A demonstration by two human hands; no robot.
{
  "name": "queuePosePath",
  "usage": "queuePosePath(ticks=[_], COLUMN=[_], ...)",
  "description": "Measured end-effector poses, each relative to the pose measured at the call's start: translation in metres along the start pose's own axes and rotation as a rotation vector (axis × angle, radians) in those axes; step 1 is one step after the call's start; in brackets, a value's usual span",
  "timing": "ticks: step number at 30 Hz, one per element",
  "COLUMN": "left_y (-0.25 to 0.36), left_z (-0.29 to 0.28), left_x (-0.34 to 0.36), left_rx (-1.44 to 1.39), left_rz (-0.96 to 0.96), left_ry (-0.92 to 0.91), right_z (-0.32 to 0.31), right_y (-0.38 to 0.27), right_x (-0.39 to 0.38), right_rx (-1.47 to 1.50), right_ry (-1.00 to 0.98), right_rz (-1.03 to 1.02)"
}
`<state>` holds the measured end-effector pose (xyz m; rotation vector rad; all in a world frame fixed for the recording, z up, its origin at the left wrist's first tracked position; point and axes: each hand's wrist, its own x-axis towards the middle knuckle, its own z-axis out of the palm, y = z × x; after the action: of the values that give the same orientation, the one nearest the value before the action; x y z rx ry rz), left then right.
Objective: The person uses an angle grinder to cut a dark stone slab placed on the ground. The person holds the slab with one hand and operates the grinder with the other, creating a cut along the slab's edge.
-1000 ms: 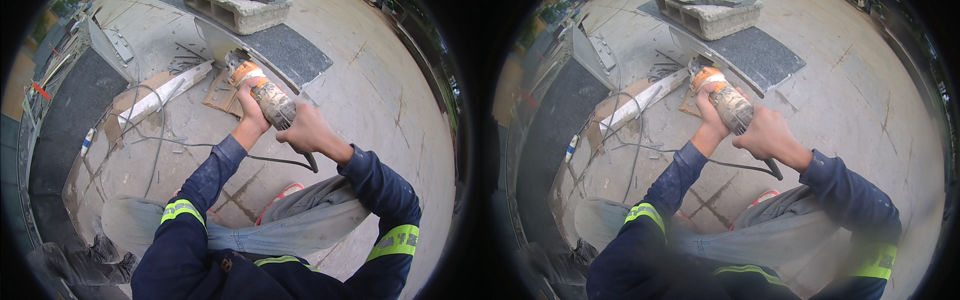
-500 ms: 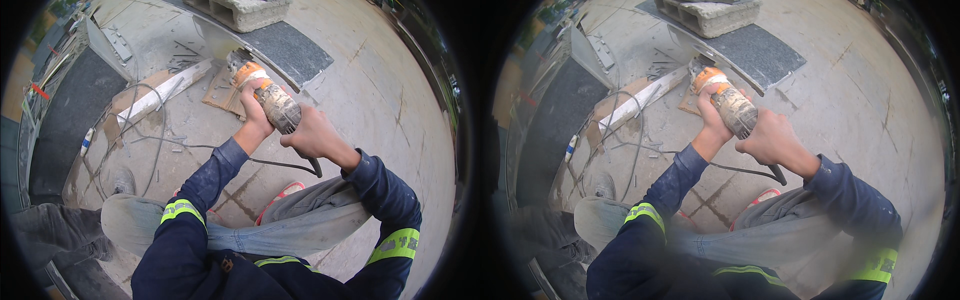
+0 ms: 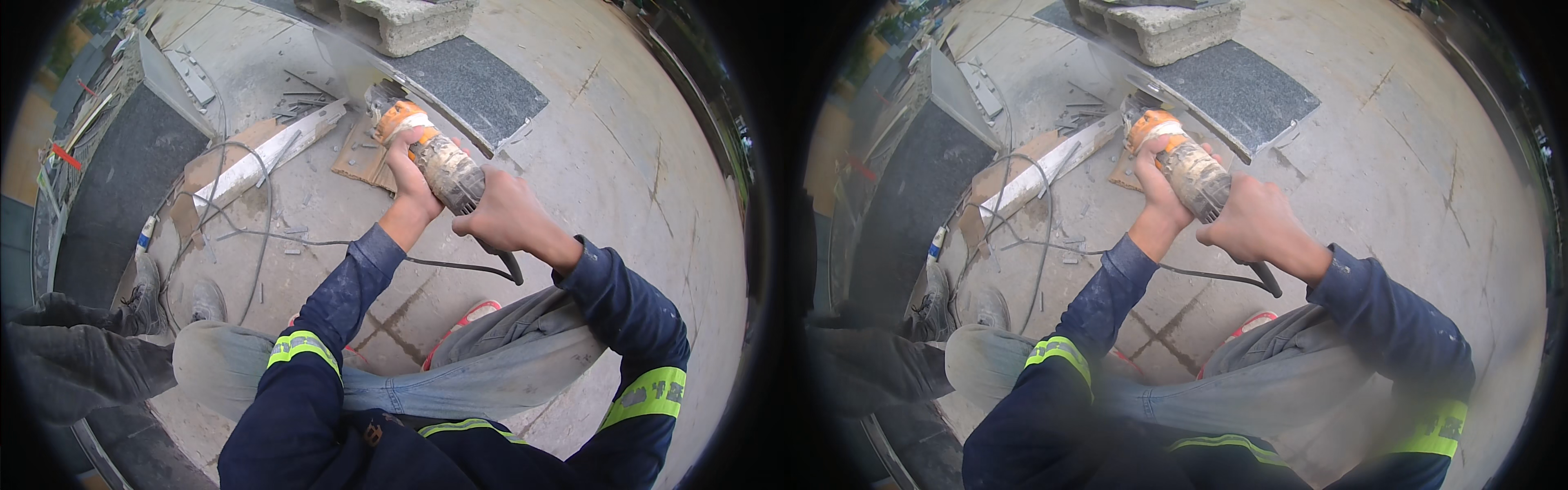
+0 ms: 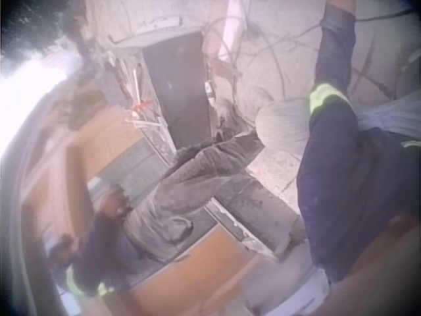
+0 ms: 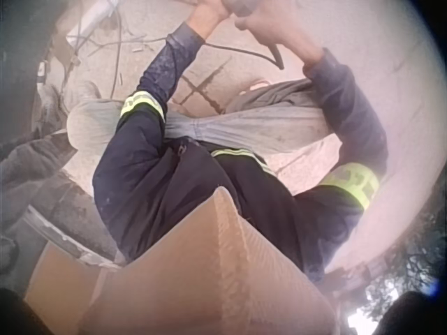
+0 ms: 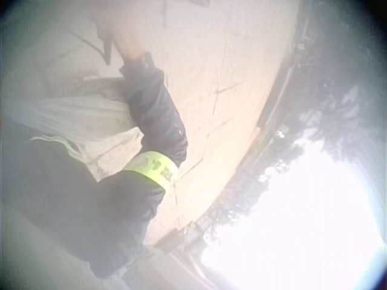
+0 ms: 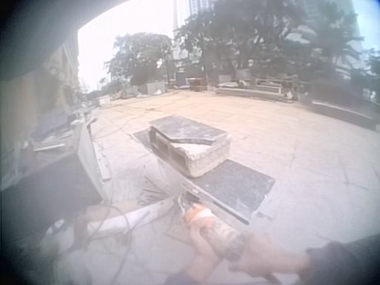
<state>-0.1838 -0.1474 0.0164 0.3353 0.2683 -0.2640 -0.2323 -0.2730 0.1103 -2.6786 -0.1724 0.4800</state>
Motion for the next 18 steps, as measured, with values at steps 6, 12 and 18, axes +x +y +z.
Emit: queuePosePath(ticks=[6, 12, 18], left_y=[0.005, 0.008, 0.012], left_z=[-0.004, -0.011, -0.012], left_x=[0.007, 0.016, 0.025], left_rx=[0.020, 0.020, 0.001], left_rz=[0.009, 0.018, 0.002], left_ry=[-0.019, -0.029, -0.006], right_z=[0.001, 0.003, 0.005], right_y=[-0.002, -0.003, -0.004], right_x=[0.009, 0.017, 0.026], right_rx=[0.043, 0.026, -0.009], right_ry=[-0.024, -0.040, -0.024], right_rz=[0.027, -0.002, 0.021])
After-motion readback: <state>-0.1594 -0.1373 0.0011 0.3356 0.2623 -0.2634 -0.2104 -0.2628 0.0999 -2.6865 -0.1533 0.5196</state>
